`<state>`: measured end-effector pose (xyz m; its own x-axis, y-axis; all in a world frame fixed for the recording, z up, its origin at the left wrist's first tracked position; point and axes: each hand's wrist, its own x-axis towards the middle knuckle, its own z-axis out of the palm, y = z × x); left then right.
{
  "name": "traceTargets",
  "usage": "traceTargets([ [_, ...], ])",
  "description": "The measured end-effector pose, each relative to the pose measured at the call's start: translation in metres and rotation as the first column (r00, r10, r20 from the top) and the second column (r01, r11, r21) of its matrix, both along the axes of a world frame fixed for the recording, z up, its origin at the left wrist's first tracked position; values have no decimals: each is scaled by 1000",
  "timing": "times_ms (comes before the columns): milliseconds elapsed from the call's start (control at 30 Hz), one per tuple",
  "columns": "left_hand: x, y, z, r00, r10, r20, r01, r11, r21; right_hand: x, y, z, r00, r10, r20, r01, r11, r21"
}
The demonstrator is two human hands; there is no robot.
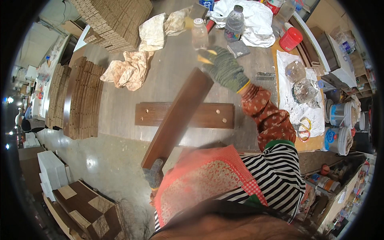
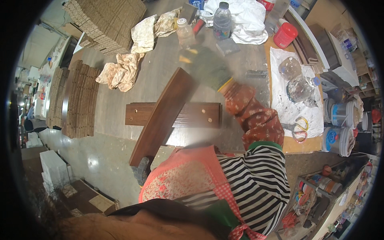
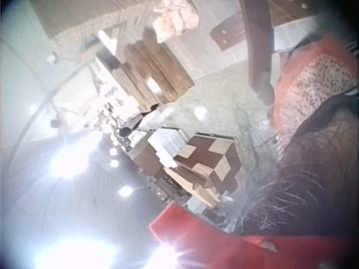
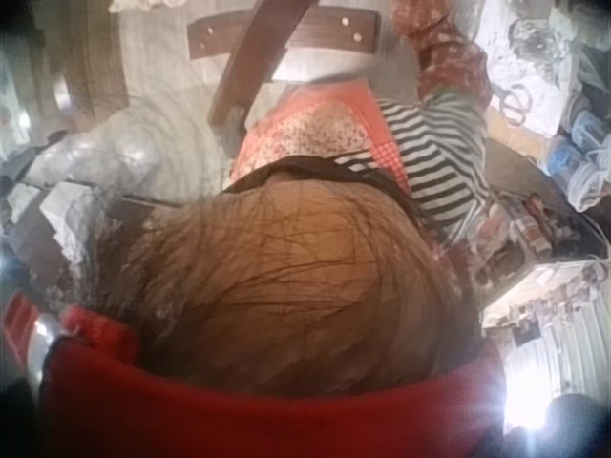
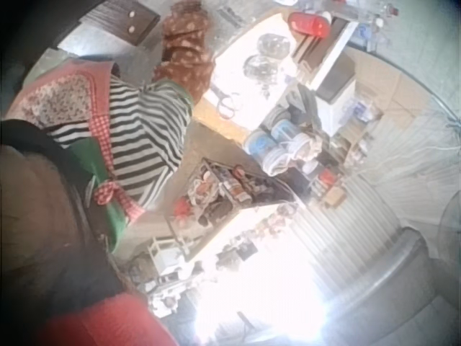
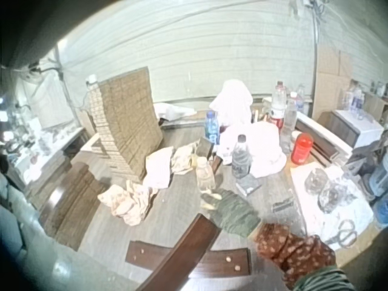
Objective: The person wipes the surface of a rectangular wooden plank with a cloth, then flips it to wipe the other side. They repeat this process on multiple planks, stacking the cleaned ones on a pile nearby.
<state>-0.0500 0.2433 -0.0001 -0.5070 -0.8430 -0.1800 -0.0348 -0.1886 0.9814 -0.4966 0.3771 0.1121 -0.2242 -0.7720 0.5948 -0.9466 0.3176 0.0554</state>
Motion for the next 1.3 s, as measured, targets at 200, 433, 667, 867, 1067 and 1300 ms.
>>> traceTargets([
  [200, -15, 5, 20, 998, 25, 64, -27, 999, 20, 18, -11, -5, 977, 150, 153, -155, 988, 20],
  [433, -21, 10, 21, 997, 61, 55, -66, 992, 109, 17, -12, -5, 935, 214, 283, -186, 975, -122],
  [667, -26, 14, 21, 997, 69, 38, -75, 980, 184, 11, -13, -2, 981, -11, 192, 17, 999, -27],
  [867, -33, 17, 25, 996, 94, 11, -93, 952, 290, -1, 0, -41, 819, 58, 570, -5, 996, -94],
  [1067, -40, 29, 34, 986, 135, -98, -59, 829, 556, 19, 44, -58, 869, -164, 468, 123, 985, 117],
  [1300, -33, -9, 22, 978, -104, -183, 186, 833, 521, -10, 26, -43, 421, 305, 854, 86, 924, -372],
])
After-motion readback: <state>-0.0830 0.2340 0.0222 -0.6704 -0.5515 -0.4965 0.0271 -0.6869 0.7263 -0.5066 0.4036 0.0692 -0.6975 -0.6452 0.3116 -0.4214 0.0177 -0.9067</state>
